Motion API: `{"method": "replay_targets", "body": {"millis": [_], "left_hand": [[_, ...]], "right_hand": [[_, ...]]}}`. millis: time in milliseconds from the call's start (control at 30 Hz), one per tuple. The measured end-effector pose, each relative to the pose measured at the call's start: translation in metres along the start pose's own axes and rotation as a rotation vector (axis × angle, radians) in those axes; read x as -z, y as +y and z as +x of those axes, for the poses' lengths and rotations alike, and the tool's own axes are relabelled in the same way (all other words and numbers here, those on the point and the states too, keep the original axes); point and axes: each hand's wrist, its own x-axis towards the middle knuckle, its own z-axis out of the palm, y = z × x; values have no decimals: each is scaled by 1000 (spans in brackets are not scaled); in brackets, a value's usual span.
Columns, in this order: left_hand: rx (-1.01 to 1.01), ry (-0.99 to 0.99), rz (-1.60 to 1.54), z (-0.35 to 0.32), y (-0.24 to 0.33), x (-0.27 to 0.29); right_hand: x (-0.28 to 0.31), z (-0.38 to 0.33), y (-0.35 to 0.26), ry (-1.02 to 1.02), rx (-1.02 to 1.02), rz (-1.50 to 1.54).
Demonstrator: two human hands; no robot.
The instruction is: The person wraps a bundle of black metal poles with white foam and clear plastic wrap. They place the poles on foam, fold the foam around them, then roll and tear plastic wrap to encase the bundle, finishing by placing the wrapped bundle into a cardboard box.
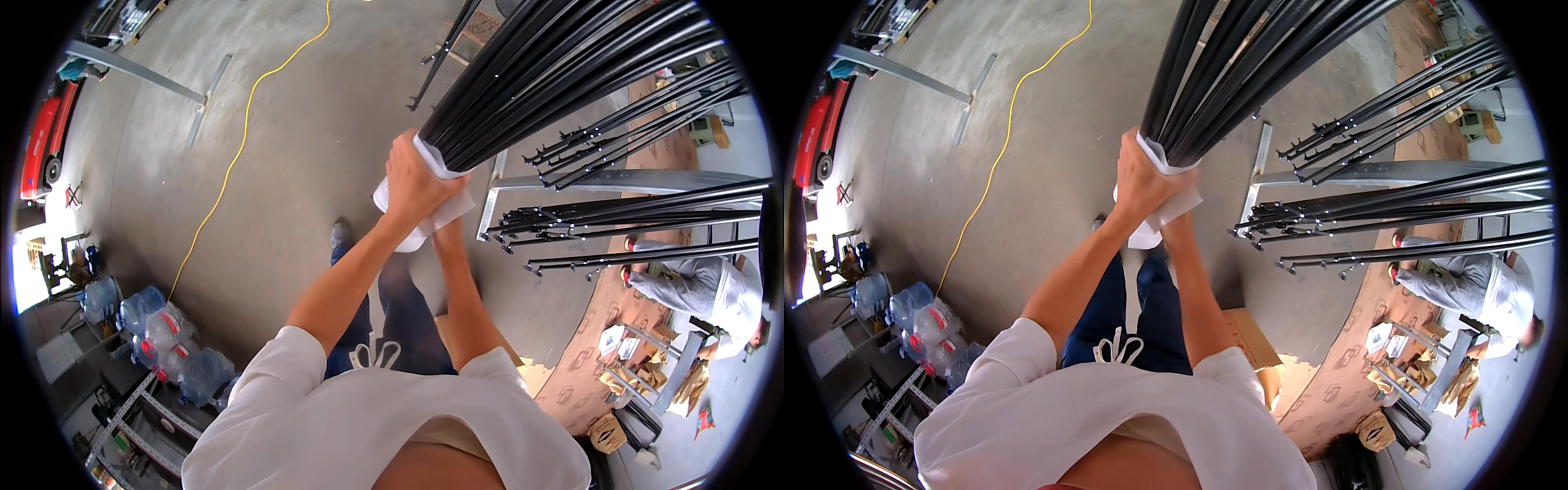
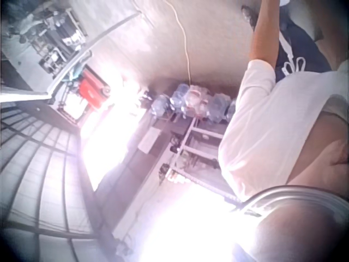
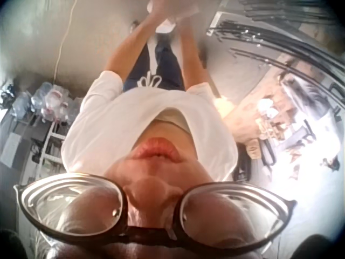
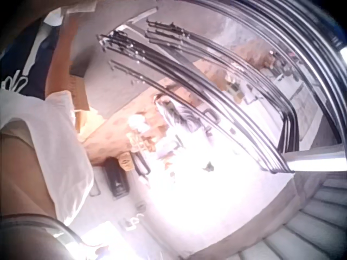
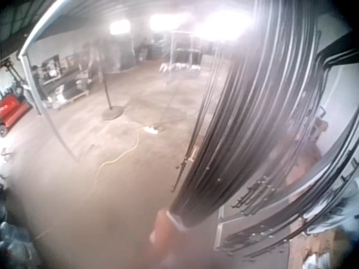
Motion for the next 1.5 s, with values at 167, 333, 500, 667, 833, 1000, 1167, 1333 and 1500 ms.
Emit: {"method": "replay_targets", "body": {"millis": [167, 333, 500, 667, 833, 1000, 1167, 1333, 1500], "left_hand": [[65, -77, -53, -3, 21, 8], [12, -67, -21, -5, 14, 2], [-143, 152, 128, -9, 23, -11], [126, -36, 41, -8, 30, 6], [25, -116, 192, -9, 47, 25], [4, -233, 276, -3, 40, 29], [64, -248, 313, -6, 42, 36], [-32, -204, 208, -6, 35, 27], [103, -323, -31, 0, 24, 37]], "right_hand": [[18, -29, -37, -178, 81, 641], [19, -30, -30, -24, -15, -20], [13, -25, -42, 19, 262, -476], [19, -46, -39, -79, 315, -691], [6, -73, -48, 172, 346, -593], [-5, -90, -74, 110, 172, -604], [57, -61, -62, 0, 239, -745], [62, 9, -54, 77, 136, -665], [35, 26, -27, 21, -29, 57]]}}
